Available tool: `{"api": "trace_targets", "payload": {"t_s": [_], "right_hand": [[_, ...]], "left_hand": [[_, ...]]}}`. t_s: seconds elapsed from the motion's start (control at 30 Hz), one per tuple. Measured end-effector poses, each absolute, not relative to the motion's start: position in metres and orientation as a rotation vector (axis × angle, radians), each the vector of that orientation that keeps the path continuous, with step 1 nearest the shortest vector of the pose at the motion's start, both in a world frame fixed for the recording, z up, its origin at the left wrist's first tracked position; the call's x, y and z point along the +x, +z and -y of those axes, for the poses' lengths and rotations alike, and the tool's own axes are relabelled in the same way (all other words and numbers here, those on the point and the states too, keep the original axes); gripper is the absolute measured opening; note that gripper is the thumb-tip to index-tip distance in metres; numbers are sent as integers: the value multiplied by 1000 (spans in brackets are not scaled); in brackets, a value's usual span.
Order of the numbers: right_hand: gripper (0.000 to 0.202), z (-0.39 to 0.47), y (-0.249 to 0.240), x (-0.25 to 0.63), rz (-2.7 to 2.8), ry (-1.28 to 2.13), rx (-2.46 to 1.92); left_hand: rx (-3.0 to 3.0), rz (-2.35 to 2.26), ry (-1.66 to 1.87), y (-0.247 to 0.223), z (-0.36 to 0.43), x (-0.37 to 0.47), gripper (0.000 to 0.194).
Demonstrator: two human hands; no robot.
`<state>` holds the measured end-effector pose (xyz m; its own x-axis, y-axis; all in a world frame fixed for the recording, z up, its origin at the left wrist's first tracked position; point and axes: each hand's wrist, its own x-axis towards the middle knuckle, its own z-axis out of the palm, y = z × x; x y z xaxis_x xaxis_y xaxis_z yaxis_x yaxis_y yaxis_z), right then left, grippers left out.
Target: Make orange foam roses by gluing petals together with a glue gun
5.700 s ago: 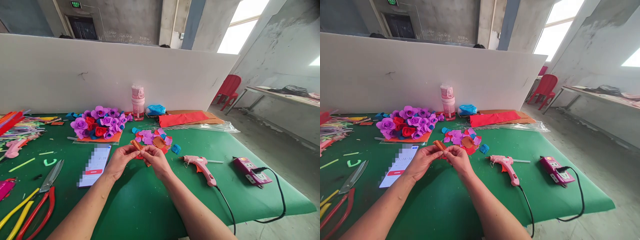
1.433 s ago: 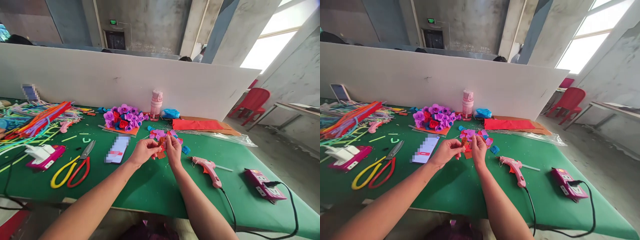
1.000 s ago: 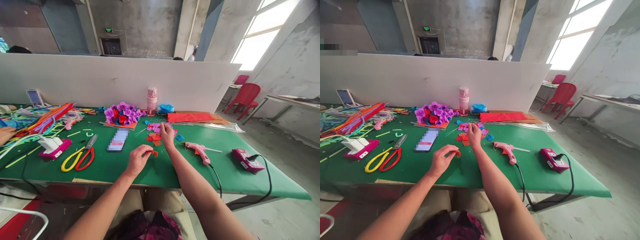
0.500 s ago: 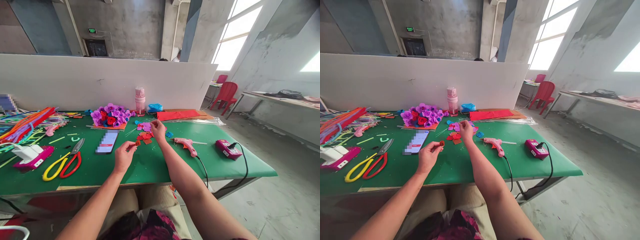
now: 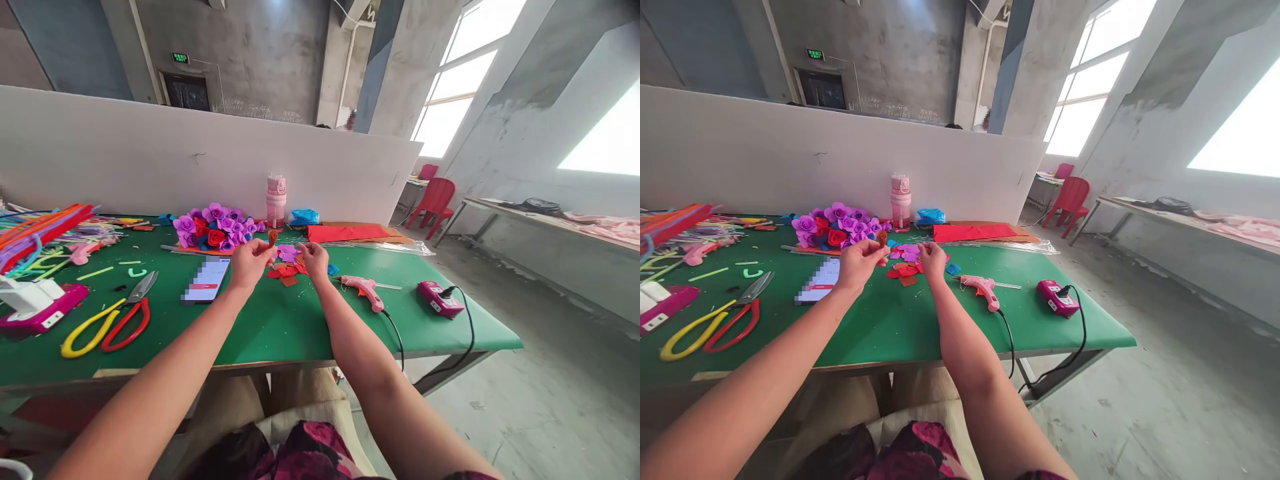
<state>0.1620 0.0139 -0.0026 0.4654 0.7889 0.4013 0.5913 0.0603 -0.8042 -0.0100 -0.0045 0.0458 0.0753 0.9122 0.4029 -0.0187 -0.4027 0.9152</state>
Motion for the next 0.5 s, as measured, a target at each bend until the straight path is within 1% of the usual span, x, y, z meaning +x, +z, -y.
{"api": "trace_targets", "payload": {"t_s": [0.07, 0.17, 0.3, 0.4, 0.5], "right_hand": [[22, -12, -5, 162, 1292, 227, -1701], [6, -6, -7, 161, 1436, 248, -1809], [7, 8, -8, 161, 1561, 279, -1974], [18, 16, -8, 157, 1602, 293, -2068], [16, 17, -9, 151, 1647, 288, -2088]], "left_hand": [[1518, -934, 1478, 43, -12, -2, 23], [1535, -1008, 1503, 24, -28, 3, 23], [1735, -1065, 1500, -1, -33, -3, 24], [1866, -1073, 1488, -5, -32, -10, 25], [1915, -1112, 1482, -4, -30, -14, 22]]}}
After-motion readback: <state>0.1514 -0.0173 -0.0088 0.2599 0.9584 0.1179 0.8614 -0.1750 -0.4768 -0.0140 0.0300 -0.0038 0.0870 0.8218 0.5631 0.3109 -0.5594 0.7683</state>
